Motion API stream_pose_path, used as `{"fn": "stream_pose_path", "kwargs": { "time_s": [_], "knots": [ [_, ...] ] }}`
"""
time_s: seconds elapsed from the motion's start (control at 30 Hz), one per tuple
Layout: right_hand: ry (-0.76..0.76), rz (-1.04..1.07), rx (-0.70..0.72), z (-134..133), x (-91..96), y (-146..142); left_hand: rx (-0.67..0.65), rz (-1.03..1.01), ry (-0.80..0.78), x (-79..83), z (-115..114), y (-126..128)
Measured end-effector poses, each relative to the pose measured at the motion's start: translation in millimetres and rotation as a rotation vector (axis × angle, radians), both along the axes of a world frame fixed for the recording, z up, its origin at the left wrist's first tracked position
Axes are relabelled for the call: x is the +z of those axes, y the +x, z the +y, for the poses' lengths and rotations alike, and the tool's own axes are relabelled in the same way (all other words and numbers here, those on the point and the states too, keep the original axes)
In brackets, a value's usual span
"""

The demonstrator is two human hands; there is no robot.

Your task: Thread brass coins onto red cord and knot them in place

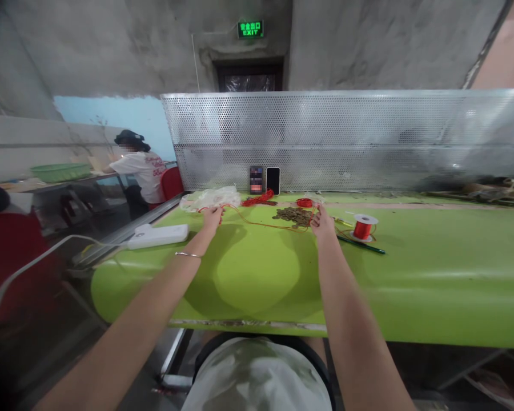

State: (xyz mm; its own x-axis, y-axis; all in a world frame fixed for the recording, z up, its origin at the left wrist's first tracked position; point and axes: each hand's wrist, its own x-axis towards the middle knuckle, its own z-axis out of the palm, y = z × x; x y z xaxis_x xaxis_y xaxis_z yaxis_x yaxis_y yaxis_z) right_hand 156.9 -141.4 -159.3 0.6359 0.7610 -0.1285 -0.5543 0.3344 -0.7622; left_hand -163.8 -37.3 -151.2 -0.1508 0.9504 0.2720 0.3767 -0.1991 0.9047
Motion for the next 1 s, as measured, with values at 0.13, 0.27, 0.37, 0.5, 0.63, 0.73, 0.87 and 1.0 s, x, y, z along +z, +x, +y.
{"fn": "stream_pose_path", "kwargs": {
  "time_s": [0.13, 0.27, 0.37, 0.5, 0.63, 0.73, 0.87, 1.0],
  "knots": [
    [-0.006, 0.008, 0.004, -0.8, -0.1, 0.1, -0.005, 0.001, 0.002, 2.1, -2.5, 0.5],
    [-0.002, 0.004, 0.023, -0.8, 0.0, 1.1, -0.004, 0.009, 0.000, 2.2, -2.3, 0.7],
    [-0.001, -0.044, 0.048, -0.8, -0.3, 2.0, -0.010, -0.003, -0.016, 1.7, -2.2, 1.2],
    [-0.008, -0.032, 0.035, -1.3, -0.4, 1.0, -0.010, -0.020, -0.027, 1.9, -3.0, 2.3],
    [-0.010, -0.015, 0.002, -2.0, 0.3, -1.1, -0.020, -0.031, -0.031, 2.0, -3.0, 2.8],
    [-0.016, -0.013, 0.005, -2.1, 1.5, -1.7, -0.025, -0.032, -0.032, 1.5, -2.4, 2.8],
    [-0.005, 0.046, 0.004, -1.2, 0.5, -0.9, -0.030, -0.036, -0.028, 0.5, -1.2, 2.8],
    [0.086, -0.029, 0.019, 1.3, -5.9, 3.2, -0.033, -0.049, -0.027, 0.0, -0.4, 3.4]
  ]
}}
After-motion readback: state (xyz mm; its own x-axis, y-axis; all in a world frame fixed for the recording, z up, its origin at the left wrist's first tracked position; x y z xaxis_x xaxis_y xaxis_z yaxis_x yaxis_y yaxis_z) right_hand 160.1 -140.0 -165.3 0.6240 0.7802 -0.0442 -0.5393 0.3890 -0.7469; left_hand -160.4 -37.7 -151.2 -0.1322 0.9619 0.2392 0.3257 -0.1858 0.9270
